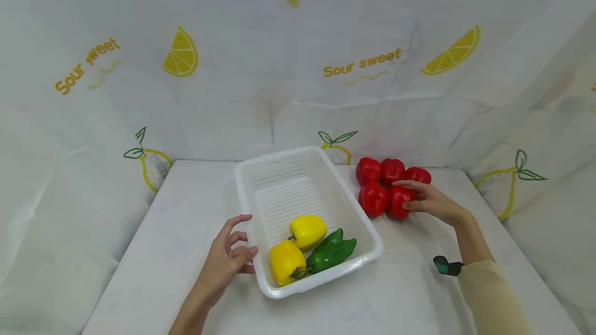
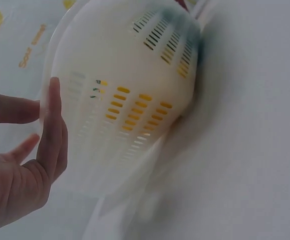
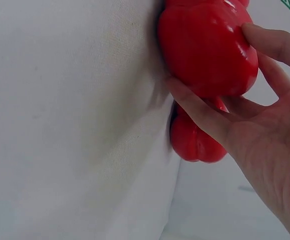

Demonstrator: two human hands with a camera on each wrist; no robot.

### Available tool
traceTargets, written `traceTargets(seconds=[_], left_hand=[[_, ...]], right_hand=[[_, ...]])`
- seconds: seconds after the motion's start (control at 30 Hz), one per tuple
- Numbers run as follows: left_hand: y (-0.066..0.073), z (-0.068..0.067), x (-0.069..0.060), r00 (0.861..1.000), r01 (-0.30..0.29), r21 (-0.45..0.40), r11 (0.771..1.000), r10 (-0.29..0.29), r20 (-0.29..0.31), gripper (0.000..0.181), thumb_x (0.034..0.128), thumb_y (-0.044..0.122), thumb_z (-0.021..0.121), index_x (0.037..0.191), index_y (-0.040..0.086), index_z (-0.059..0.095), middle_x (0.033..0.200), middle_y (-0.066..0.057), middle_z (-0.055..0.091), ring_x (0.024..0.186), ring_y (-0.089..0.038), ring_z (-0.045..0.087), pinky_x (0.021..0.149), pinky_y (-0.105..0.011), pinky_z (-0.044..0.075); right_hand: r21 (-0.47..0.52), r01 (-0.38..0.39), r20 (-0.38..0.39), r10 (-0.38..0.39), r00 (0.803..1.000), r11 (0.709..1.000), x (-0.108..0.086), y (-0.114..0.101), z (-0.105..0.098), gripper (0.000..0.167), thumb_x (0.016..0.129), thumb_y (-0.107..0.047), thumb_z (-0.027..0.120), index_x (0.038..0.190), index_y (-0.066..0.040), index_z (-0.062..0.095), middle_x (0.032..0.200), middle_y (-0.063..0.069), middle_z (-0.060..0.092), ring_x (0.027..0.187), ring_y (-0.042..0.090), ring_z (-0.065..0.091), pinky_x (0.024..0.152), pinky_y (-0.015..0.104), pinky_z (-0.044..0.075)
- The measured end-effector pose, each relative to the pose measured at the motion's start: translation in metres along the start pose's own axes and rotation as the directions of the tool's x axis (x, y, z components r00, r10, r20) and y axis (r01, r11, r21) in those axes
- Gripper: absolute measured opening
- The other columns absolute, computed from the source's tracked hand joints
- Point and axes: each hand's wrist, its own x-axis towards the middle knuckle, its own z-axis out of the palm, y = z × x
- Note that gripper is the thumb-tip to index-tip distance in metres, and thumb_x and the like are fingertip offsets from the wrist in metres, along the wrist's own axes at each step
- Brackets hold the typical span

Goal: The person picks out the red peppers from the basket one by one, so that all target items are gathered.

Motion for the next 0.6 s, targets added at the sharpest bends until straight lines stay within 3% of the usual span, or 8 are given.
traceTargets(seconds=[0.33,0.6], left_hand=[[0.012,-0.047,0.013,1.0,-0.015,0.162,0.987,0.017,-0.012,0.078,0.0975,0.009,0.071,0.164,0.028,0.034,0.126,-0.022,0.064,0.093,-0.027,0.074,0.074,-0.041,0.07],[0.023,-0.079,0.027,1.0,0.005,0.316,0.949,0.003,-0.026,0.075,0.1008,0.011,0.066,0.166,0.026,0.033,0.135,-0.024,0.064,0.098,-0.026,0.075,0.078,-0.041,0.07]], right_hand=[[-0.017,0.007,-0.021,-0.007,1.0,1.0,0.002,0.0,0.005,0.073,0.093,-0.012,0.077,0.159,-0.005,0.046,0.164,0.035,0.034,0.147,0.061,0.036,0.093,0.058,0.067],[-0.023,0.006,-0.054,-0.007,0.999,1.0,0.005,0.001,0.007,0.073,0.097,-0.016,0.074,0.162,-0.005,0.043,0.164,0.034,0.035,0.146,0.061,0.038,0.096,0.059,0.066]])
